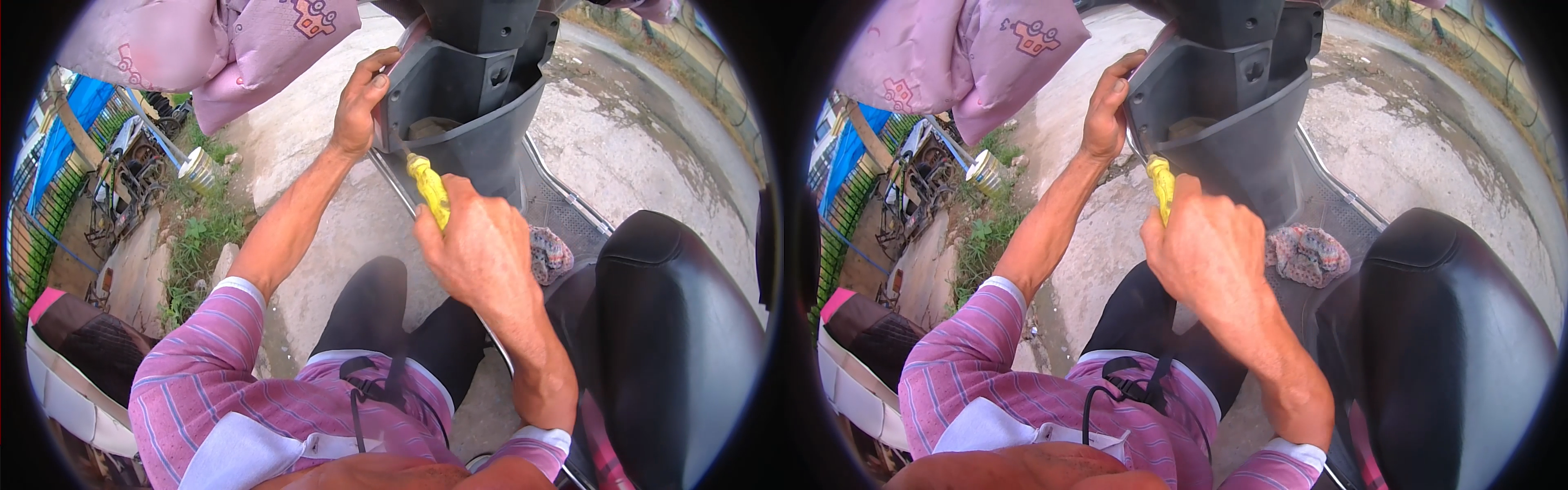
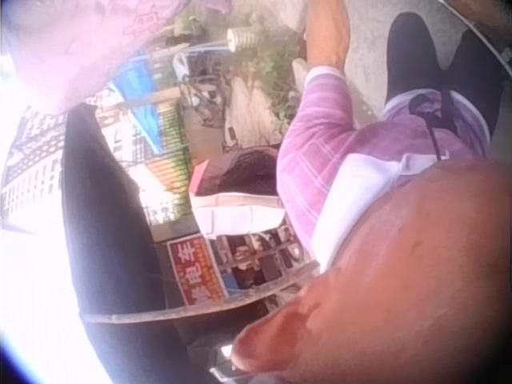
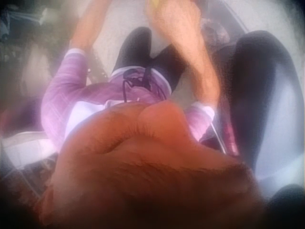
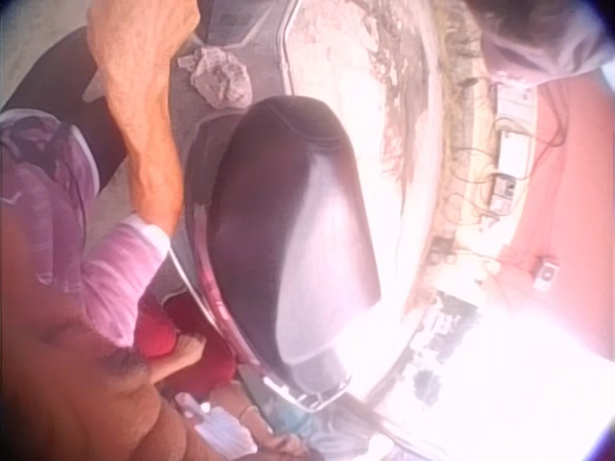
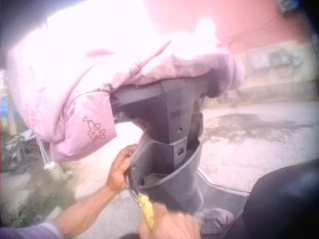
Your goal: The person unscrews several screws from the front interior panel of a scooter using a screwdriver, uses a thin wire to manipulate an internal mechanism, and then uses the screwdriver again to work on the scooter's panel.
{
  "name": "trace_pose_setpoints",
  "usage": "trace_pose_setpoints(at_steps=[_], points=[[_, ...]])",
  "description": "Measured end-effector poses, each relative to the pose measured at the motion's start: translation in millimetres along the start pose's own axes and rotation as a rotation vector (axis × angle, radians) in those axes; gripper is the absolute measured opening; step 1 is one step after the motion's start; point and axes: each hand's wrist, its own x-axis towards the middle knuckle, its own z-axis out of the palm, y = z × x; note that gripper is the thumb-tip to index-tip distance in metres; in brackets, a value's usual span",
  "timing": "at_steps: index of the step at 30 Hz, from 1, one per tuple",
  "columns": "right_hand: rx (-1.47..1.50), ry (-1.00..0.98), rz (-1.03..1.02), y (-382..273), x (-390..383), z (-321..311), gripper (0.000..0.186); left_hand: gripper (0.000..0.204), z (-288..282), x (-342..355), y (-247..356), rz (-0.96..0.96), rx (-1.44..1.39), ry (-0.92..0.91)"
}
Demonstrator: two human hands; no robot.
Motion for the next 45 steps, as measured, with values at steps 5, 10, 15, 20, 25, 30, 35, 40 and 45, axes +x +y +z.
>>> trace_pose_setpoints(at_steps=[5, 10, 15, 20, 25, 30, 35, 40, 45], points=[[0.615, -0.018, 0.099, 32.5, -17.0, 48.6, 0.059, 0.053, 9.2, -3.0, 8.3, -0.012, -0.027, 0.019], [0.719, -0.050, 0.102, 38.1, -29.3, 76.6, 0.067, 0.053, 7.9, -3.4, 6.0, -0.018, -0.028, 0.023], [0.714, -0.035, 0.208, 38.3, -34.1, 73.1, 0.066, 0.050, 4.9, -2.9, 4.2, 0.011, -0.039, 0.010], [0.835, 0.280, 0.102, 55.0, -36.9, 84.3, 0.063, 0.048, 3.6, -3.0, 2.0, -0.009, -0.062, 0.021], [0.959, 0.421, 0.110, 41.7, -28.0, 178.1, 0.050, 0.049, 6.7, -0.5, 3.0, -0.020, -0.153, 0.002], [1.201, 0.274, 0.235, 13.4, -24.4, 197.5, 0.035, 0.052, 1.1, -1.4, 9.1, -0.040, -0.164, 0.017], [0.749, 0.000, 0.045, 17.7, -9.2, 212.8, 0.029, 0.048, -4.0, -0.9, 3.4, -0.035, -0.228, 0.005], [0.947, 0.122, 0.088, 31.6, -5.2, 210.7, 0.033, 0.046, -0.9, -1.7, -1.0, 0.000, -0.187, 0.003], [1.123, 0.251, 0.269, 41.0, -6.8, 207.0, 0.036, 0.045, -1.9, -3.8, 0.0, -0.002, -0.234, -0.004]])
